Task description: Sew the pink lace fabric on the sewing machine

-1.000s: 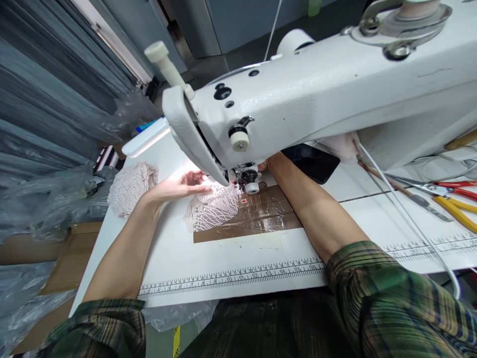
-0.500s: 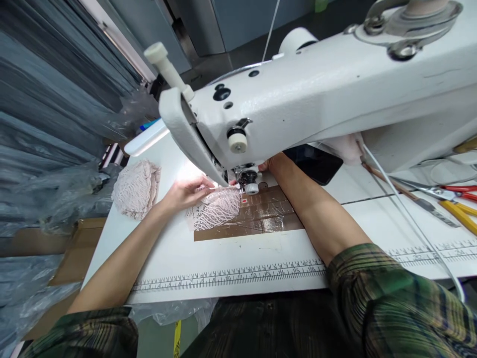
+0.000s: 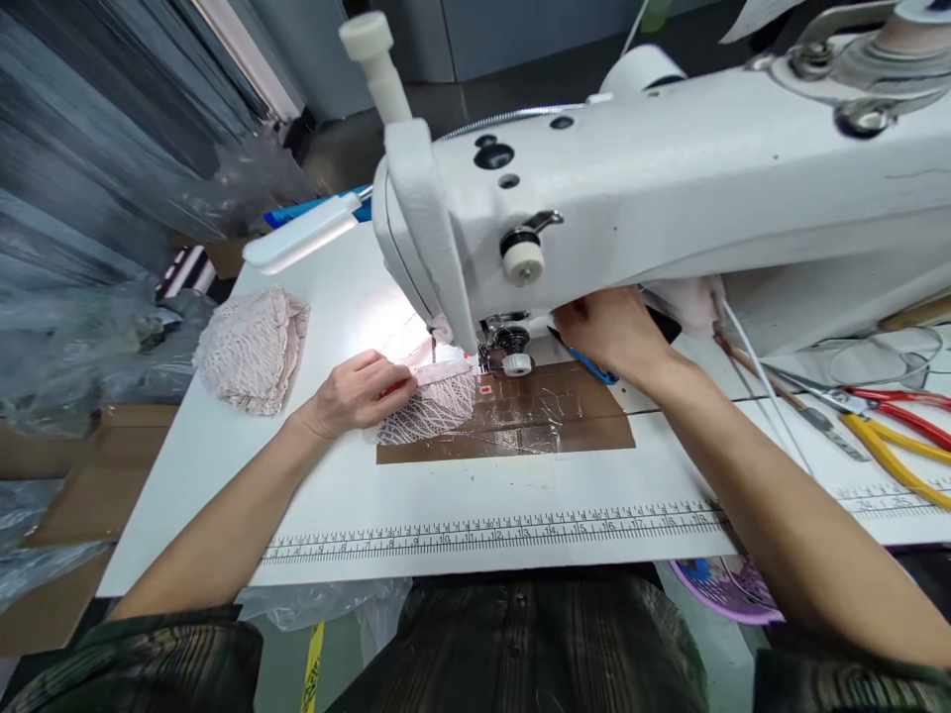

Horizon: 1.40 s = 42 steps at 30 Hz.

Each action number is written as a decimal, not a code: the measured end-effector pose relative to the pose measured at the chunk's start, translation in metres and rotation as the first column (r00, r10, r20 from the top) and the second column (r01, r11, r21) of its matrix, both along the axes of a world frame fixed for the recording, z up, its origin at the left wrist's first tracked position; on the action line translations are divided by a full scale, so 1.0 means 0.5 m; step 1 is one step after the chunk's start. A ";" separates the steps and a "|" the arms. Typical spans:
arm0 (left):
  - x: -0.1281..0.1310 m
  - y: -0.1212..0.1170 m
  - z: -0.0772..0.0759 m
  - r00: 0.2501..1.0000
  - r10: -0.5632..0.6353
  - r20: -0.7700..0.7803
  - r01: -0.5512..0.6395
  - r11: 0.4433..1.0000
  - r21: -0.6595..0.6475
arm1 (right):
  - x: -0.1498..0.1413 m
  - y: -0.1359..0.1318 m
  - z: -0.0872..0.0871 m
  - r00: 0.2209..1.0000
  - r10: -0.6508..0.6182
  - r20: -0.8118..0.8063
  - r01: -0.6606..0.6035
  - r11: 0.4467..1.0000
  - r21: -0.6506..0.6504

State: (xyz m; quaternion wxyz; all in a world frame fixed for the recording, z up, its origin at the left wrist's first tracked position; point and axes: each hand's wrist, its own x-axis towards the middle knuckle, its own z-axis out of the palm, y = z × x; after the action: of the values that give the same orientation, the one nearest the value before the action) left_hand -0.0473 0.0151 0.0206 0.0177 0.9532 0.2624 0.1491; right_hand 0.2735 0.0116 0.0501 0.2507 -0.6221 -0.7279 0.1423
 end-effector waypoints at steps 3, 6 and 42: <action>-0.003 0.001 -0.007 0.997 0.034 0.066 -0.033 0.999 -0.028 | 0.023 -0.023 -0.043 0.990 0.040 0.133 -0.049 0.997 0.062; 0.001 0.004 -0.008 0.983 0.108 0.150 -0.107 0.994 -0.014 | 0.032 -0.050 -0.096 0.966 0.086 0.243 -0.136 0.971 0.198; 0.090 0.020 -0.021 0.701 0.577 0.418 0.216 0.387 -0.896 | -0.162 -0.076 -0.044 0.982 0.140 0.124 -0.110 0.970 -0.219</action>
State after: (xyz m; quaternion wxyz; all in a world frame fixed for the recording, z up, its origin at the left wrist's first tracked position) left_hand -0.0025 0.0251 0.0099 0.6065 0.6165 0.3854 0.3218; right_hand 0.1924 -0.0262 0.0283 0.1227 -0.6064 -0.7622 0.1906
